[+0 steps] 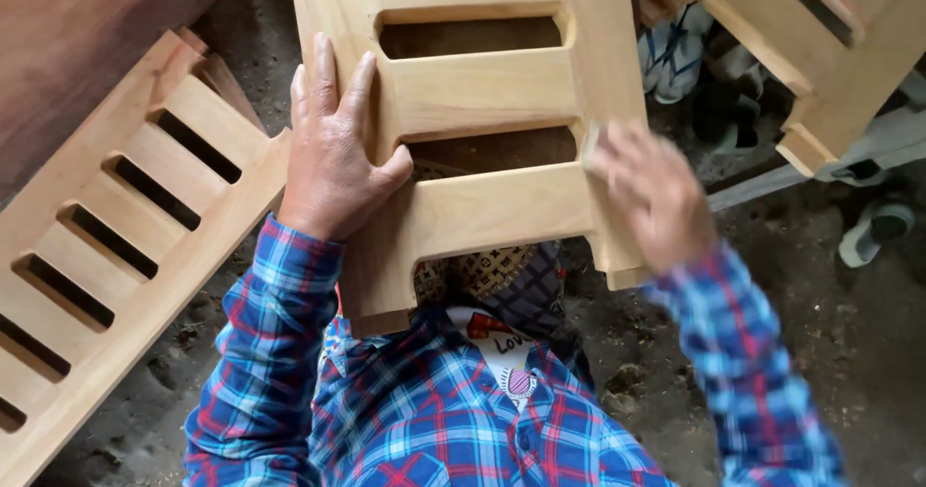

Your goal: The person sands a wooden chair backrest using a sanding block. They hold the piece on their lap and rub the sanding block across the flat surfaces and edges, flipping the piece over to sand both sides.

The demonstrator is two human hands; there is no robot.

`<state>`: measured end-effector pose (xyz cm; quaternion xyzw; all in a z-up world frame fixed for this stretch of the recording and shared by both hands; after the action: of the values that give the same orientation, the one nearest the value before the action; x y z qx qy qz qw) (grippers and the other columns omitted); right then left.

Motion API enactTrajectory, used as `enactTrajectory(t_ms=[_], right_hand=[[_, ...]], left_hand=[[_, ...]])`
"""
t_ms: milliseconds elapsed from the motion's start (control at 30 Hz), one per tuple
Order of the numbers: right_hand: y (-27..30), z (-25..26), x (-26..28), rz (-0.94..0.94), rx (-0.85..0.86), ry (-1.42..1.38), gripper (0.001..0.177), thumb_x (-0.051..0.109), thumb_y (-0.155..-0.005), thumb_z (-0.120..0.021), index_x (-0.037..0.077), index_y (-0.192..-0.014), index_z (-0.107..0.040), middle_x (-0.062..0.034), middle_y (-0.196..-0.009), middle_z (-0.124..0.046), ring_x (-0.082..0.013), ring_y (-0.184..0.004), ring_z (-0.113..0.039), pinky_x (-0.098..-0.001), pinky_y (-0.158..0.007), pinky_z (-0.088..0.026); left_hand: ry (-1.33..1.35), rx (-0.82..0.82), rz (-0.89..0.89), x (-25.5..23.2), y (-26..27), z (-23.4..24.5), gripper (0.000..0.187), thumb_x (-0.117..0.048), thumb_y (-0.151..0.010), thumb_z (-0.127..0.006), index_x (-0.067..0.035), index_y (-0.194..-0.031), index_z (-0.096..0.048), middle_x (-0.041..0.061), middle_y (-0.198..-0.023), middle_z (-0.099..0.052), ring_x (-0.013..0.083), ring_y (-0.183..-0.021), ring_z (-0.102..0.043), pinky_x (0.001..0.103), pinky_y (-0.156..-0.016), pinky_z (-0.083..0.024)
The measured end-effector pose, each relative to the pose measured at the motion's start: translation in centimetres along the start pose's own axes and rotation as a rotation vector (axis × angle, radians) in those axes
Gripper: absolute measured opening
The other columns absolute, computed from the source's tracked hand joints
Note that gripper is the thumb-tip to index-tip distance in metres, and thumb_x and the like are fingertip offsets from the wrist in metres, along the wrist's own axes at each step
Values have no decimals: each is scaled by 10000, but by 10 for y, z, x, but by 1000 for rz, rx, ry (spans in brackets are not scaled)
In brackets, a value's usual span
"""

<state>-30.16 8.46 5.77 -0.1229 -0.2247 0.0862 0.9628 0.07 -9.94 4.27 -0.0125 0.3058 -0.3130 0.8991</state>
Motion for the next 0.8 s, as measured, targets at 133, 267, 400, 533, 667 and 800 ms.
enactTrajectory(t_ms=[133,267,400,533,667,800], right_hand=[[-60,0,-37,-44,-5,-36,426,-181,-977,-511,-17,-1353,-623,-323,-1465,-519,-492,-1399,-463,-554,-1179,-389],[-75,-13,-56,-82,-103,-47,337,-51,-1044,-600,15,-1371,-646,-264,-1469,-538,-471,-1397,-455,-522,-1172,-395],[-46,2,2,-54,-115,23,341,-74,-1011,-605,-16,-1345,-634,-308,-1445,-552,-475,-1361,-509,-566,-1165,-423],[25,-4,25,33,-111,31,271,31,-1023,-616,-45,-1280,-655,-313,-1410,-579,-492,-1335,-553,-617,-1185,-431],[58,-5,33,-26,-65,-12,365,175,-989,-655,121,-1349,-628,-198,-1468,-566,-443,-1392,-530,-644,-1183,-435],[12,1,32,11,17,19,324,200,-1036,-583,94,-1337,-638,-266,-1430,-581,-492,-1356,-538,-684,-1143,-438]], left_hand=[[9,-14,-8,-1,-2,-1,895,-272,-743,-740,-2,-1543,-445,305,-1630,-132,507,-1524,-158,615,-1262,-136],[51,-20,67,2,5,3,924,-299,-739,-767,-56,-1566,-436,248,-1647,-66,509,-1525,-182,575,-1252,-230],[43,-2,172,3,5,2,994,-365,-720,-769,-125,-1602,-378,252,-1650,9,539,-1491,-309,557,-1178,-369],[70,7,132,7,-3,3,1007,-339,-704,-788,-93,-1599,-397,283,-1632,62,520,-1548,-257,516,-1217,-370],[89,57,50,16,-18,3,1058,-334,-687,-820,-65,-1614,-386,305,-1617,102,541,-1569,-176,498,-1256,-327],[165,98,1,26,-34,4,1027,-301,-702,-839,-60,-1606,-415,281,-1622,119,477,-1601,-96,431,-1305,-268]])
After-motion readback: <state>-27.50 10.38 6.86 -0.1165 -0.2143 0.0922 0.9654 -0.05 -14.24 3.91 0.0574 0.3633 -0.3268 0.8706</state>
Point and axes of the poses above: each hand's wrist, its own y-axis away from the middle knuckle, its own z-axis out of the back of the hand, x = y × z, the point moved 3 cm from there along -y, towards the middle knuckle
